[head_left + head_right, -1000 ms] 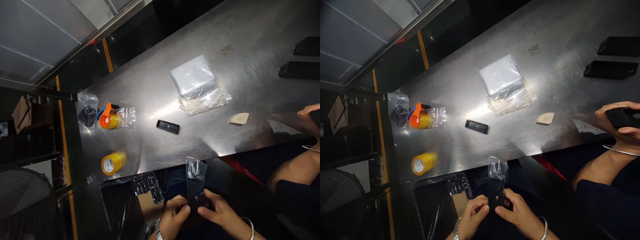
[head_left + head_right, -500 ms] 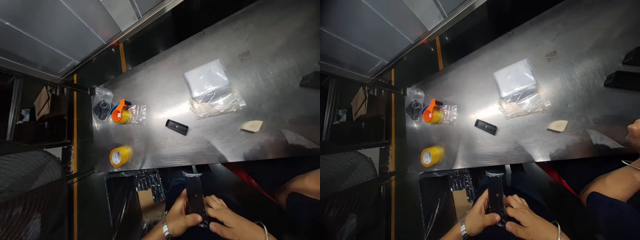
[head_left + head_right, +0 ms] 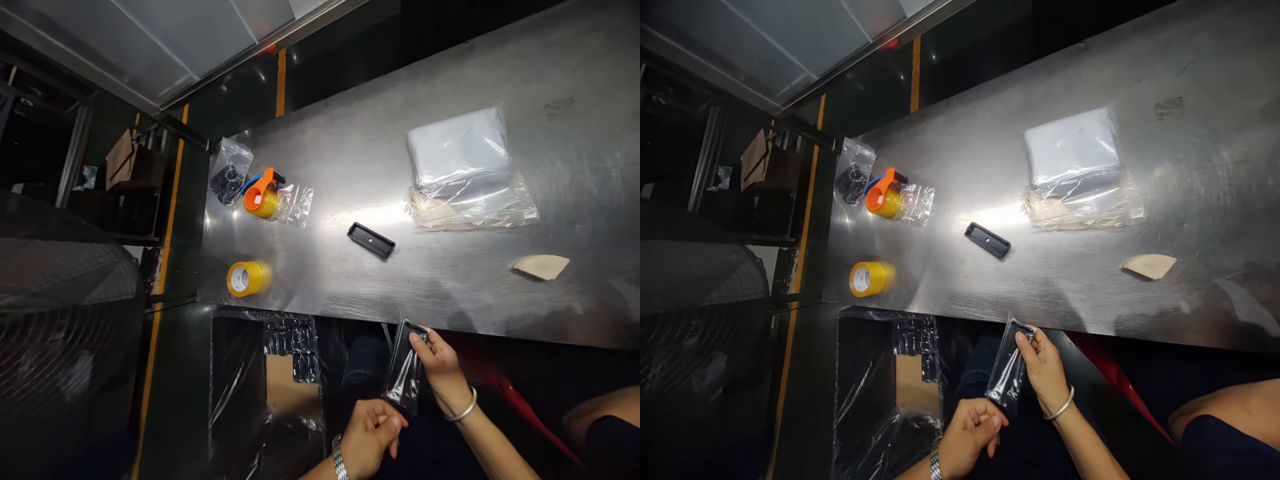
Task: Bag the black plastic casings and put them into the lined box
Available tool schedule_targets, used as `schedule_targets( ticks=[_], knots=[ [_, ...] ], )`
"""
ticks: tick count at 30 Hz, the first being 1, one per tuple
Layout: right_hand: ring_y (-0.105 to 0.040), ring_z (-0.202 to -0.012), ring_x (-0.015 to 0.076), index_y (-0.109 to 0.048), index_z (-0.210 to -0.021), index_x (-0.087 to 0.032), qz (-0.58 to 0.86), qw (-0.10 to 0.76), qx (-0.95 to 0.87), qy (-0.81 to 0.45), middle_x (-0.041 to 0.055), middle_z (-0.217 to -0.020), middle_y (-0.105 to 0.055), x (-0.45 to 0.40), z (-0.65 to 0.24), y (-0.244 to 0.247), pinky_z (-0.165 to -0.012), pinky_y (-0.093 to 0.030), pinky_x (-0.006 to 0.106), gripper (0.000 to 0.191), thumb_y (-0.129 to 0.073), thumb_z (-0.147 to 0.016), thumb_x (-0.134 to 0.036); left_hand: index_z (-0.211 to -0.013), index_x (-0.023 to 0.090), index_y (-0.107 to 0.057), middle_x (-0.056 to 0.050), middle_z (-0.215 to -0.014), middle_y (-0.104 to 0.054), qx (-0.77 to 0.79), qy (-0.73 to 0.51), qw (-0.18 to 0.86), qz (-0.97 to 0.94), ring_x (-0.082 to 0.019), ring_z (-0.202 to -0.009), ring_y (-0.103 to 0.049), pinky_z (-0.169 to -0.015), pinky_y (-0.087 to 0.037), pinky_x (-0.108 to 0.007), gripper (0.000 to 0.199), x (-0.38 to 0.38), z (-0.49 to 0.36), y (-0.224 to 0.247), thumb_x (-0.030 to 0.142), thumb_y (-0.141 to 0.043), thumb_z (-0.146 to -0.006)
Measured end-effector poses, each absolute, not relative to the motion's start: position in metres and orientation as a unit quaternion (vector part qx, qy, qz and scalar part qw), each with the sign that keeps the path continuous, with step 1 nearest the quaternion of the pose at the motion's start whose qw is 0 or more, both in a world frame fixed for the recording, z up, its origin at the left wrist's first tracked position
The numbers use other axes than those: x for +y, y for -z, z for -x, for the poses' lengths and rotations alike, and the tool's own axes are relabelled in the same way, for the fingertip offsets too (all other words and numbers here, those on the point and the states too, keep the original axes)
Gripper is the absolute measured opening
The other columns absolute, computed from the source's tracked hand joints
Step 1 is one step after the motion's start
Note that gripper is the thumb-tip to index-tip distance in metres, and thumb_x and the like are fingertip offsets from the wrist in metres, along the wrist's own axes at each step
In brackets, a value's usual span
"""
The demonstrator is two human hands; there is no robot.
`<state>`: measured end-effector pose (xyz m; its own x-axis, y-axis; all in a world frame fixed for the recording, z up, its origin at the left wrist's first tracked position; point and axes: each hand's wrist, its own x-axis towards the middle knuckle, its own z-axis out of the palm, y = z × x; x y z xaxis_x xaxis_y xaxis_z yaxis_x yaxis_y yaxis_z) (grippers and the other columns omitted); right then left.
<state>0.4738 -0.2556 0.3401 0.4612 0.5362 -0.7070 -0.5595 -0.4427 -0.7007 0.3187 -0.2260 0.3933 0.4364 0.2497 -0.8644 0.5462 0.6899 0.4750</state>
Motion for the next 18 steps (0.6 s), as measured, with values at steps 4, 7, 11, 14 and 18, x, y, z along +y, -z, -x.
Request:
schedule_targets(
  ticks=[4, 7, 11, 14, 18],
  knots=[
    [-0.054, -0.06, 0.0143, -0.054, -0.092, -0.019, 0.687, 0.511, -0.034, -0.516, -0.0006, -0.069, -0.058, -0.254, -0.468, -0.34, -0.053, -0.045, 0.025, 0.033, -0.057, -0.074, -0.046, -0.073, 0.011, -0.064, 0.002, -0.045, -0.052, 0.591, -0.037, 0.74, -0.32, -0.009, -0.046, -0.045, -0.054, -0.034, -0.024, 0.033, -0.221, -0.311, -0.384, 0.044, -0.062, -0.07],
    [-0.055, -0.057, 0.0138, -0.053, -0.093, -0.021, 0.673, 0.499, -0.072, -0.542, -0.0012, -0.07, -0.059, -0.252, -0.456, -0.354, -0.052, -0.047, 0.025, 0.031, -0.058, -0.074, -0.045, -0.103, 0.014, -0.058, -0.007, -0.079, -0.064, 0.579, -0.148, 0.78, -0.184, -0.016, -0.072, -0.058, -0.066, -0.041, -0.028, 0.047, -0.209, -0.306, -0.384, 0.052, -0.05, -0.077],
    [-0.058, -0.057, 0.0149, -0.054, -0.093, -0.02, 0.648, 0.483, -0.112, -0.579, 0.0001, -0.069, -0.061, -0.248, -0.435, -0.369, -0.051, -0.049, 0.026, 0.031, -0.058, -0.074, -0.045, -0.116, 0.016, -0.05, -0.01, -0.095, -0.063, 0.484, -0.166, 0.851, -0.118, -0.018, -0.079, -0.06, -0.07, -0.044, -0.03, 0.056, -0.209, -0.302, -0.39, 0.057, -0.039, -0.08],
    [-0.061, -0.063, 0.0167, -0.051, -0.103, -0.02, 0.636, 0.457, -0.142, -0.605, 0.0027, -0.078, -0.063, -0.246, -0.412, -0.366, -0.055, -0.051, 0.028, 0.035, -0.053, -0.078, -0.044, -0.103, 0.014, -0.058, -0.008, -0.079, -0.065, 0.489, -0.158, 0.852, -0.103, -0.016, -0.063, -0.062, -0.063, -0.046, -0.03, 0.053, -0.216, -0.293, -0.392, 0.058, -0.041, -0.079],
    [-0.057, -0.094, 0.0216, -0.04, -0.123, -0.021, 0.685, 0.408, -0.258, -0.546, 0.0071, -0.104, -0.058, -0.254, -0.364, -0.353, -0.081, -0.049, 0.036, 0.053, -0.054, -0.078, -0.043, -0.091, 0.012, -0.062, -0.008, -0.074, -0.066, 0.566, -0.224, 0.791, -0.062, -0.016, -0.06, -0.061, -0.063, -0.047, -0.032, 0.048, -0.22, -0.263, -0.388, 0.055, -0.046, -0.077]
  ],
)
